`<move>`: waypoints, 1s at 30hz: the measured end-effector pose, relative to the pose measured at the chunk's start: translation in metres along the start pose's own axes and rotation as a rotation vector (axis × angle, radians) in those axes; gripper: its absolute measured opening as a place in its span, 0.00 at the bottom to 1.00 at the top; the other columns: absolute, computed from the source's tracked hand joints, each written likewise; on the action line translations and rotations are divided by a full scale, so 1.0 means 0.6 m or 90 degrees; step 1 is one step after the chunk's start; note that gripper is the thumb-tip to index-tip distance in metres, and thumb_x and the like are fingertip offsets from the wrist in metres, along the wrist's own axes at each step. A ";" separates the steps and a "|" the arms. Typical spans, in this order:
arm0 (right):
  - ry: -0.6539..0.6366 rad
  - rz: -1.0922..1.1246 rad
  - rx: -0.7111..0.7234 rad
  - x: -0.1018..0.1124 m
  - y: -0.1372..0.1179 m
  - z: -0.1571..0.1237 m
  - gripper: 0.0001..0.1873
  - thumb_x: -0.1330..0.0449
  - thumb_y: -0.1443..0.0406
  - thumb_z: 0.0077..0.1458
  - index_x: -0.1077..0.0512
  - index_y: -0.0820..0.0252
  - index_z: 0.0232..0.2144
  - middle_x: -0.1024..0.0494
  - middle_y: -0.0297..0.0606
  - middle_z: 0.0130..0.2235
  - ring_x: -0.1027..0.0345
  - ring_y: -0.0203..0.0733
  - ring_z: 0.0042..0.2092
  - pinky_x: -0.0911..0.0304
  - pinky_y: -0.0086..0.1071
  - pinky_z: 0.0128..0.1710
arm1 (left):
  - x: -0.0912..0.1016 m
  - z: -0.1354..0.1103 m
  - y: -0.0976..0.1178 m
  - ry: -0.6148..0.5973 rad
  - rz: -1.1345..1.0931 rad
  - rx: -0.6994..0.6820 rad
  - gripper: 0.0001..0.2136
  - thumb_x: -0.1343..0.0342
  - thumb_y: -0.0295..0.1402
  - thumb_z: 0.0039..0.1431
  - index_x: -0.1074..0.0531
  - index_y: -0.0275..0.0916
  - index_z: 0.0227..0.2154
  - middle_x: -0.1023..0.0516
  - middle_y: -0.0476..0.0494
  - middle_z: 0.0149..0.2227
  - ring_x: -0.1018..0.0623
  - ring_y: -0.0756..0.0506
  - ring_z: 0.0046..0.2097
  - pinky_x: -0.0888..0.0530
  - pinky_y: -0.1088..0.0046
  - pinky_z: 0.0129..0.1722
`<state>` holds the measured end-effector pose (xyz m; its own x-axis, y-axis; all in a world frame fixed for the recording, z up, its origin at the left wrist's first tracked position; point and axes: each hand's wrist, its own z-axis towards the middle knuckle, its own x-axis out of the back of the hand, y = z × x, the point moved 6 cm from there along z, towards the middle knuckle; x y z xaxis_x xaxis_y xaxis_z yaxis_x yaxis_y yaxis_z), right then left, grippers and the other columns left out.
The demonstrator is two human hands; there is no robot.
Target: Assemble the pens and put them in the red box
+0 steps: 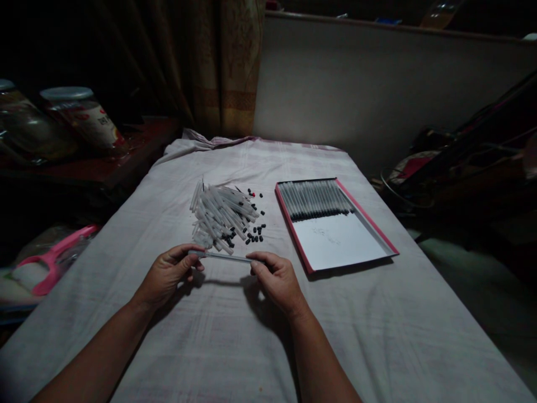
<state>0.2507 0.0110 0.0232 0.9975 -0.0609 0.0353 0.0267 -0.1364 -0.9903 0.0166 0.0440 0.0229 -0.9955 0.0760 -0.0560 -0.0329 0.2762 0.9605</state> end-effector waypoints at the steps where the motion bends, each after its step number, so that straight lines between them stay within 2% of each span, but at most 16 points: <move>1: -0.022 -0.003 -0.005 -0.003 0.002 0.000 0.18 0.35 0.56 0.46 0.19 0.63 0.35 0.28 0.33 0.22 0.40 0.32 0.22 0.45 0.26 0.21 | -0.003 0.000 -0.001 -0.005 0.001 0.004 0.25 0.31 0.51 0.38 0.21 0.36 0.34 0.24 0.47 0.20 0.30 0.53 0.19 0.34 0.80 0.18; 5: -0.126 -0.068 0.012 -0.013 0.003 -0.002 0.18 0.36 0.56 0.51 0.19 0.63 0.37 0.24 0.36 0.24 0.34 0.36 0.24 0.39 0.30 0.25 | -0.019 -0.003 -0.005 -0.042 0.009 0.030 0.25 0.31 0.51 0.37 0.22 0.36 0.33 0.24 0.47 0.20 0.30 0.52 0.19 0.35 0.79 0.18; 9: -0.162 -0.164 0.093 -0.012 -0.014 -0.004 0.14 0.38 0.58 0.54 0.18 0.61 0.37 0.19 0.41 0.32 0.27 0.41 0.33 0.34 0.34 0.34 | -0.026 -0.004 -0.006 -0.061 0.019 0.029 0.24 0.31 0.50 0.38 0.22 0.35 0.32 0.24 0.47 0.19 0.30 0.52 0.19 0.35 0.78 0.19; 16: -0.143 -0.232 0.188 -0.021 -0.020 -0.006 0.13 0.42 0.62 0.56 0.19 0.61 0.38 0.19 0.41 0.31 0.26 0.41 0.33 0.33 0.33 0.36 | -0.026 -0.003 -0.012 -0.071 0.035 0.018 0.22 0.32 0.48 0.40 0.23 0.36 0.33 0.23 0.48 0.20 0.29 0.52 0.20 0.35 0.78 0.19; 23: -0.112 -0.214 0.223 -0.028 -0.020 -0.007 0.12 0.42 0.63 0.57 0.19 0.59 0.36 0.20 0.40 0.30 0.27 0.40 0.32 0.34 0.32 0.34 | -0.033 -0.007 -0.015 -0.057 0.016 0.015 0.21 0.32 0.48 0.40 0.22 0.36 0.31 0.23 0.47 0.20 0.30 0.52 0.19 0.35 0.79 0.18; 30: -0.108 -0.242 0.272 -0.039 -0.018 -0.010 0.12 0.44 0.64 0.59 0.19 0.58 0.37 0.22 0.38 0.27 0.30 0.38 0.29 0.36 0.31 0.31 | -0.025 -0.009 -0.018 -0.030 0.015 0.008 0.20 0.31 0.47 0.39 0.22 0.36 0.30 0.22 0.46 0.22 0.30 0.52 0.19 0.33 0.78 0.19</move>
<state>0.2267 0.0081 0.0342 0.9085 0.0779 0.4107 0.3726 0.2943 -0.8801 0.0315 0.0347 0.0150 -0.9907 0.1282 -0.0464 -0.0079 0.2859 0.9582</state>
